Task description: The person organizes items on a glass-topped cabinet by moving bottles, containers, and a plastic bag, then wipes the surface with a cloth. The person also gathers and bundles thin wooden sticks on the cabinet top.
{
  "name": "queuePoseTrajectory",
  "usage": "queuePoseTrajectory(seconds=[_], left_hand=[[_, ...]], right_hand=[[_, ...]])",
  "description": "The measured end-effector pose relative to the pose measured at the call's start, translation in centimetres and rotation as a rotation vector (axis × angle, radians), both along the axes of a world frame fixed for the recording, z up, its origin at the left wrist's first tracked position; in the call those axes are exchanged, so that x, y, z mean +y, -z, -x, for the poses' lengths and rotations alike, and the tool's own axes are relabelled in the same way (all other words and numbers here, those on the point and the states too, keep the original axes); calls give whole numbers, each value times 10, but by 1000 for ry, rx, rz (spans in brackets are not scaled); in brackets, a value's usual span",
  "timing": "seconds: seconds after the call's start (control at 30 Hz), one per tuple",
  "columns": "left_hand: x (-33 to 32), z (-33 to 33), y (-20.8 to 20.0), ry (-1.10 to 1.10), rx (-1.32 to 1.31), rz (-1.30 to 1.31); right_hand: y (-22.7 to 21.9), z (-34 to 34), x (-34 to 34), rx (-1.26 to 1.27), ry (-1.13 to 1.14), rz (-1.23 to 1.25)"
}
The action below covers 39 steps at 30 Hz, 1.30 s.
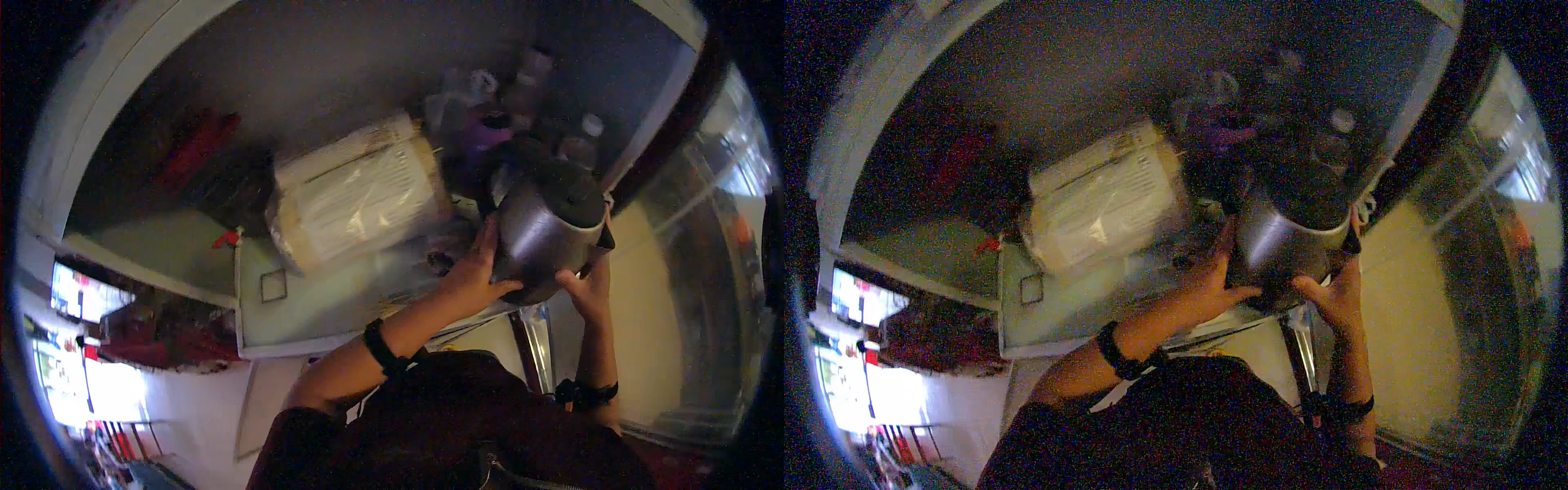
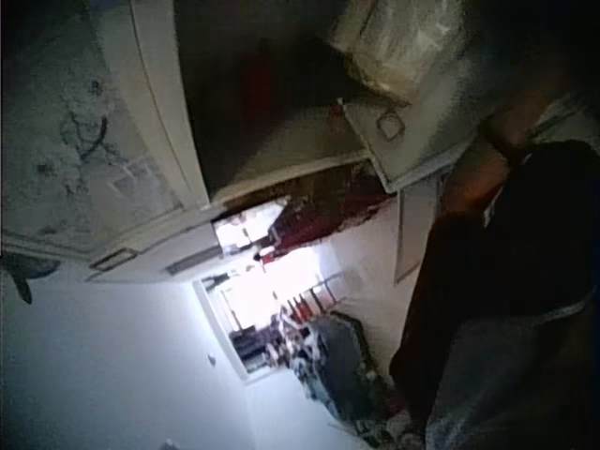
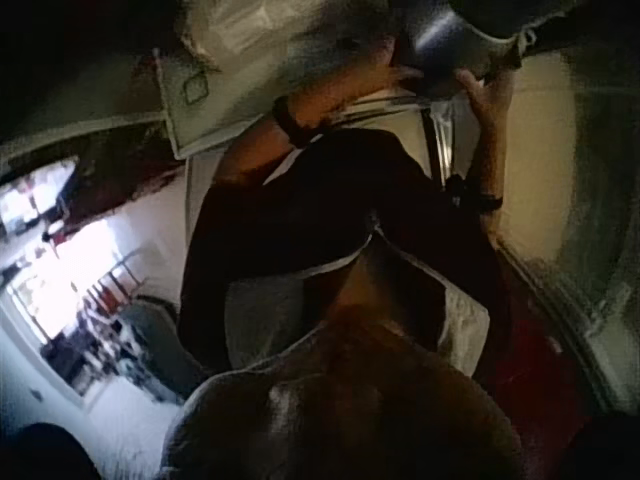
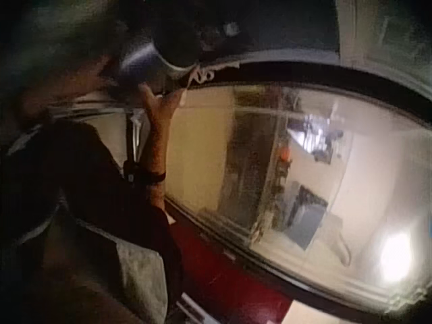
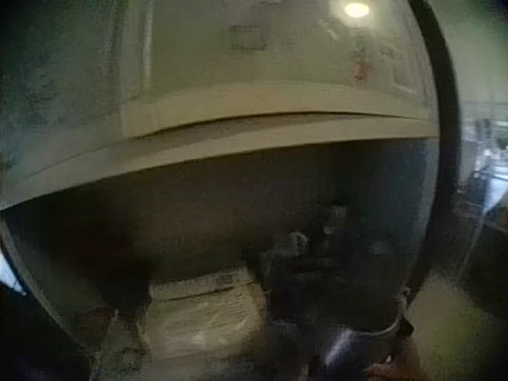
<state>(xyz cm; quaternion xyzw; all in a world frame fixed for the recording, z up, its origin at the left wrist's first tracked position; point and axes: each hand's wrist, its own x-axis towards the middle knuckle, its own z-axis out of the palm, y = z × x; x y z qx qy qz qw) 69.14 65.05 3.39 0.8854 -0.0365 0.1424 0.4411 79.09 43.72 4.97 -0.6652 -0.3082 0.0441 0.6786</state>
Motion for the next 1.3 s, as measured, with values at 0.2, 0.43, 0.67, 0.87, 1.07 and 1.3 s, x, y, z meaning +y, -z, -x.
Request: queuePoseTrajectory(seconds=[0.2, 0.43, 0.67, 0.87, 1.07, 1.3], left_hand=[[-1, -11, -7, -170, 123, -44], [71, 130, 4, -483, -248, -161], [129, 271, 47, -889, -71, -247], [197, 333, 63, -915, -61, -528], [224, 367, 67, -903, 241, -494], [231, 379, 89, -849, 229, -415]], right_hand=[[30, -55, 19, -129, 49, 156], [18, 13, 40, -620, 368, 11], [31, 91, 100, -586, -28, 556], [65, 68, 142, -702, 112, 636], [78, 64, 167, -613, 246, 632], [83, 154, 241, -677, 324, 483]])
